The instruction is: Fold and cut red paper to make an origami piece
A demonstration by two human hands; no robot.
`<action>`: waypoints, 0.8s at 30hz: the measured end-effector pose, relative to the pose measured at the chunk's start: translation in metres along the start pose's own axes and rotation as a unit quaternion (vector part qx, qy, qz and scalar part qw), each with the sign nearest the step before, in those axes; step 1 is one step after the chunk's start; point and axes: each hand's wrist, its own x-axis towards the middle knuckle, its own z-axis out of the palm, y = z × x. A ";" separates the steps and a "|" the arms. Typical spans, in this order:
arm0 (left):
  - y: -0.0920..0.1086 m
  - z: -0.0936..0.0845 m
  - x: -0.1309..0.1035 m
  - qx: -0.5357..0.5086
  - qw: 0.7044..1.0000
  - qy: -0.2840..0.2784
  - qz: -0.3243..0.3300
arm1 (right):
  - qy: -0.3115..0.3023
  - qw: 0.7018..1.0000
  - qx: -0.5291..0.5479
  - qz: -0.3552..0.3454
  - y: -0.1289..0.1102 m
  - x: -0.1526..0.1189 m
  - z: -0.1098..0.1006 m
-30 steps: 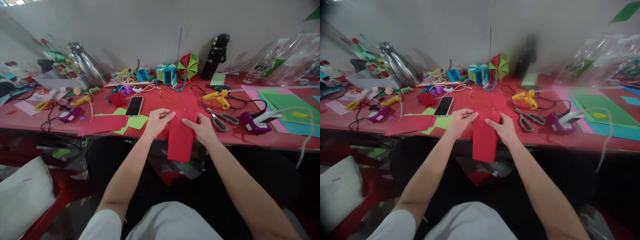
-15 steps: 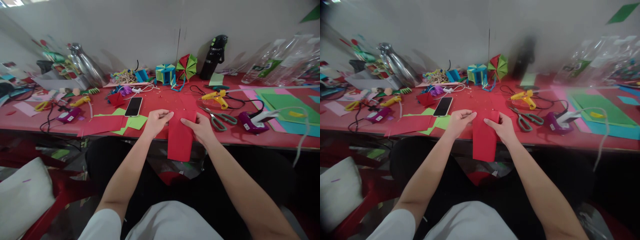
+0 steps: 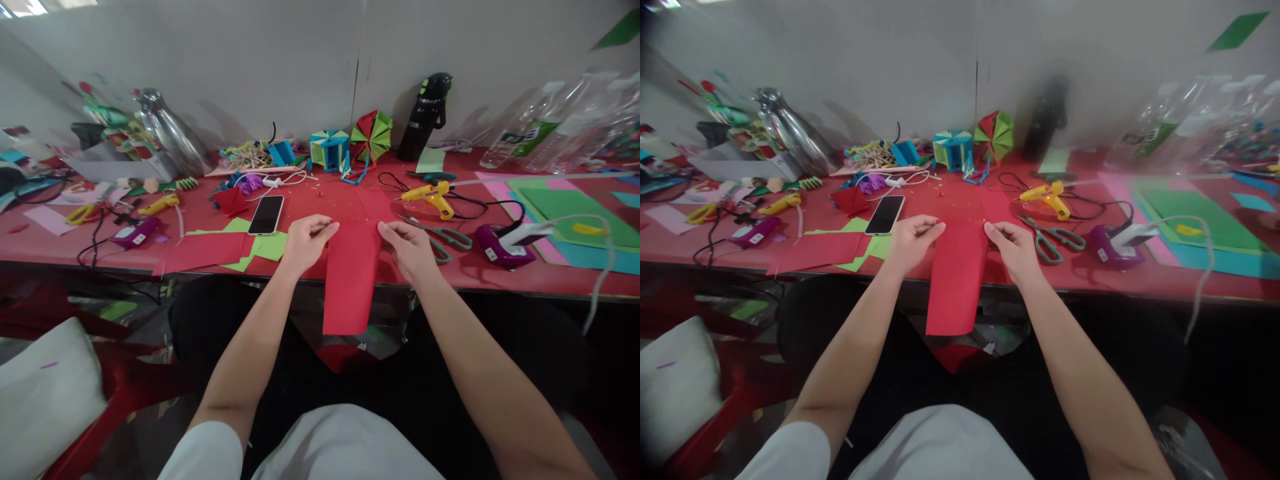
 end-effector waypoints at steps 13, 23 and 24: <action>0.007 -0.011 -0.006 -0.029 0.959 -0.258 -0.110 | -0.042 0.985 -0.156 -0.062 -0.002 -0.003 -0.004; 0.003 0.000 -0.007 0.026 0.977 -0.211 -0.010 | -0.182 0.951 -0.249 -0.036 -0.003 -0.015 0.010; 0.002 -0.002 -0.005 0.040 0.983 -0.179 -0.005 | -0.193 0.948 -0.252 -0.031 -0.003 -0.015 0.010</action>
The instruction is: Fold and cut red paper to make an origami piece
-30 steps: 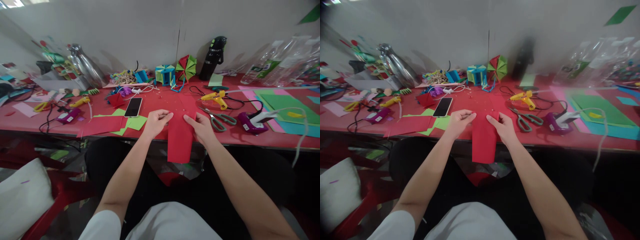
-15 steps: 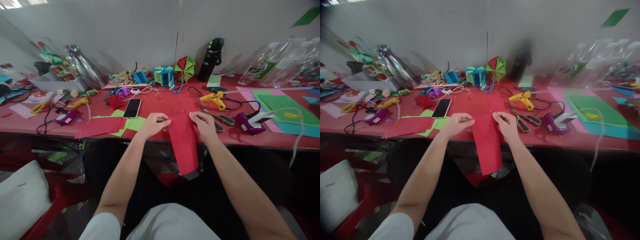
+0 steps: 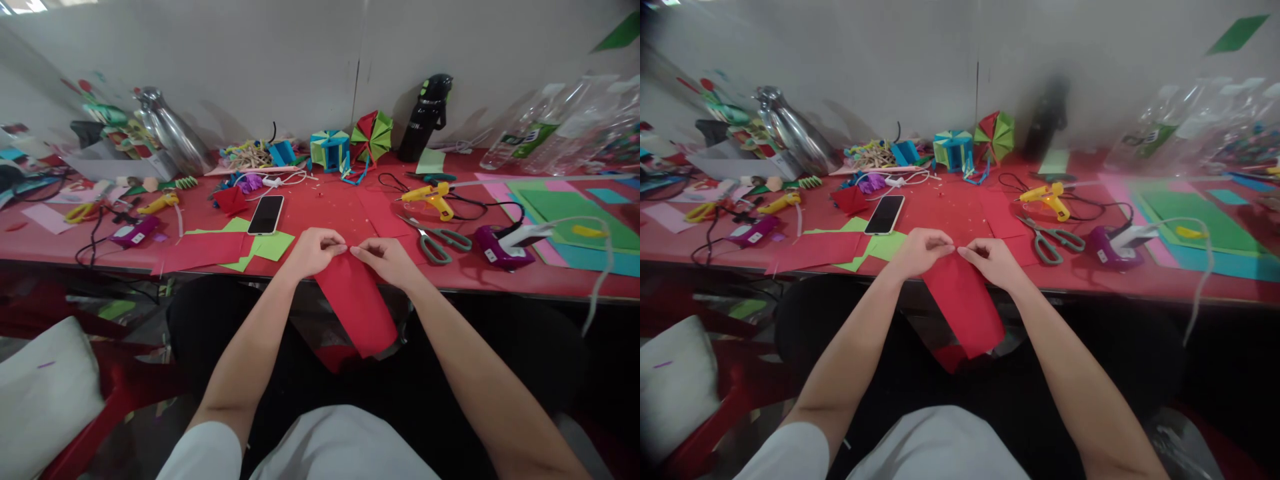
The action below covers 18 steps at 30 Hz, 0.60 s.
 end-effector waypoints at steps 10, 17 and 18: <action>0.003 -0.020 -0.003 0.008 1.000 -0.003 -0.024 | -0.040 0.998 -0.053 -0.012 0.002 0.000 -0.008; 0.002 -0.004 0.000 0.024 1.000 -0.004 0.007 | -0.058 0.996 -0.063 -0.025 -0.005 -0.002 -0.005; 0.002 -0.006 0.001 0.035 0.999 0.019 0.010 | -0.056 0.996 -0.062 -0.026 -0.006 -0.001 -0.007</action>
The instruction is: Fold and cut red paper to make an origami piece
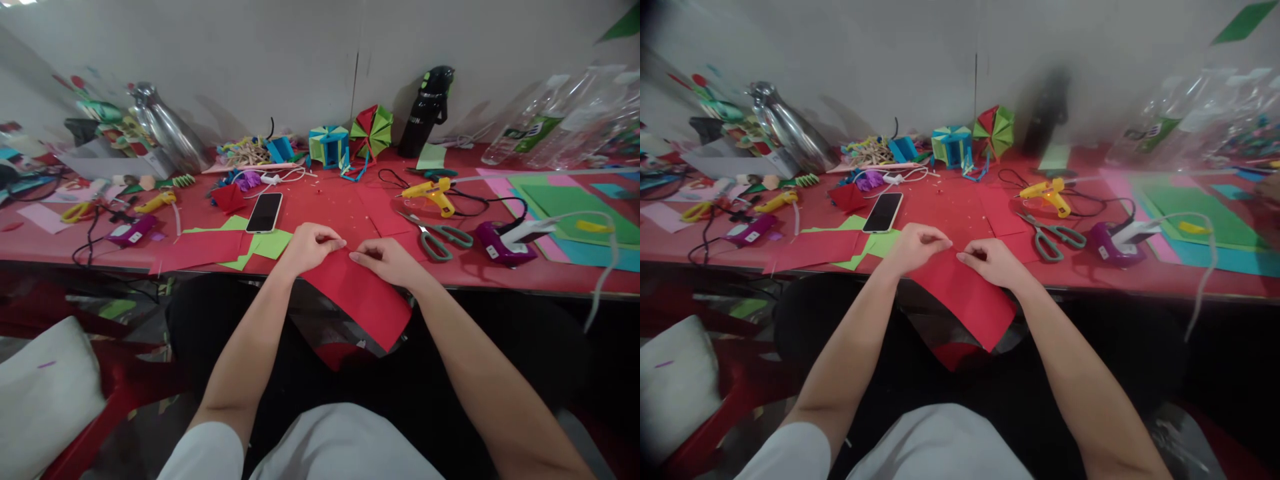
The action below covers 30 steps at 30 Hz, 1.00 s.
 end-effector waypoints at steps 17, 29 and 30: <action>-0.014 -0.049 0.000 -0.007 0.991 0.128 -0.023 | 0.050 0.998 -0.040 0.020 0.014 -0.007 -0.058; -0.014 -0.063 -0.009 0.063 0.993 -0.065 -0.075 | 0.136 0.990 -0.047 -0.004 0.025 0.000 -0.059; -0.014 -0.063 -0.011 0.081 0.990 -0.089 -0.078 | 0.138 0.989 -0.055 -0.013 0.025 0.000 -0.059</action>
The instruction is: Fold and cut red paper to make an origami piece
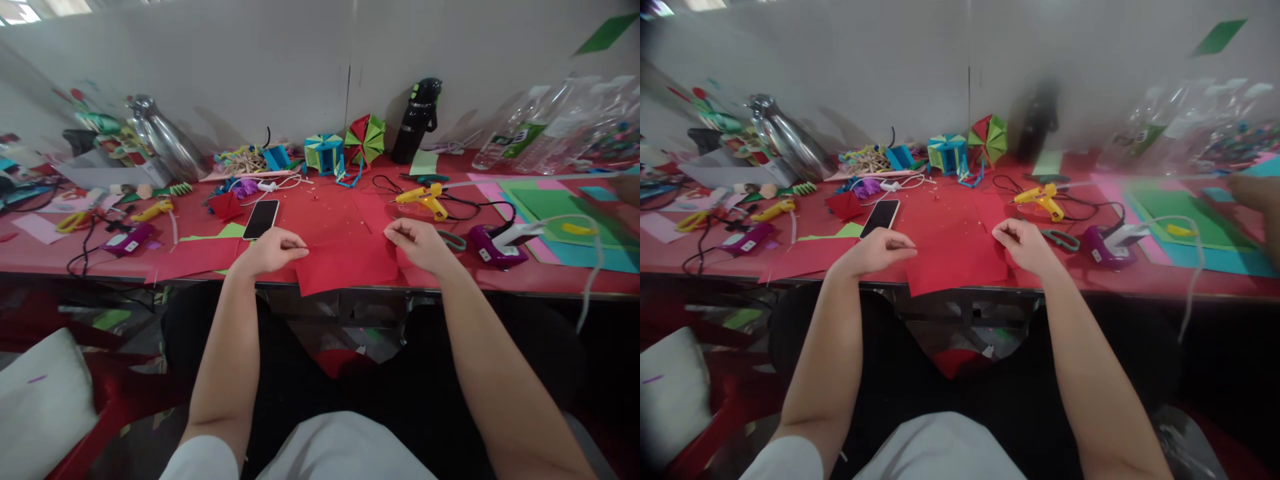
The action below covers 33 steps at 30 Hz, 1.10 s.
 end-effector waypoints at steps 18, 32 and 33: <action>0.043 0.063 0.007 0.123 0.991 -0.023 0.045 | -0.121 0.982 -0.083 -0.115 -0.024 -0.006 0.026; 0.027 0.022 0.003 0.121 0.991 -0.054 -0.009 | -0.143 0.989 -0.030 -0.028 -0.017 -0.007 0.021; 0.025 0.017 0.002 0.118 0.991 -0.056 -0.023 | -0.143 0.989 -0.028 -0.025 -0.017 -0.007 0.020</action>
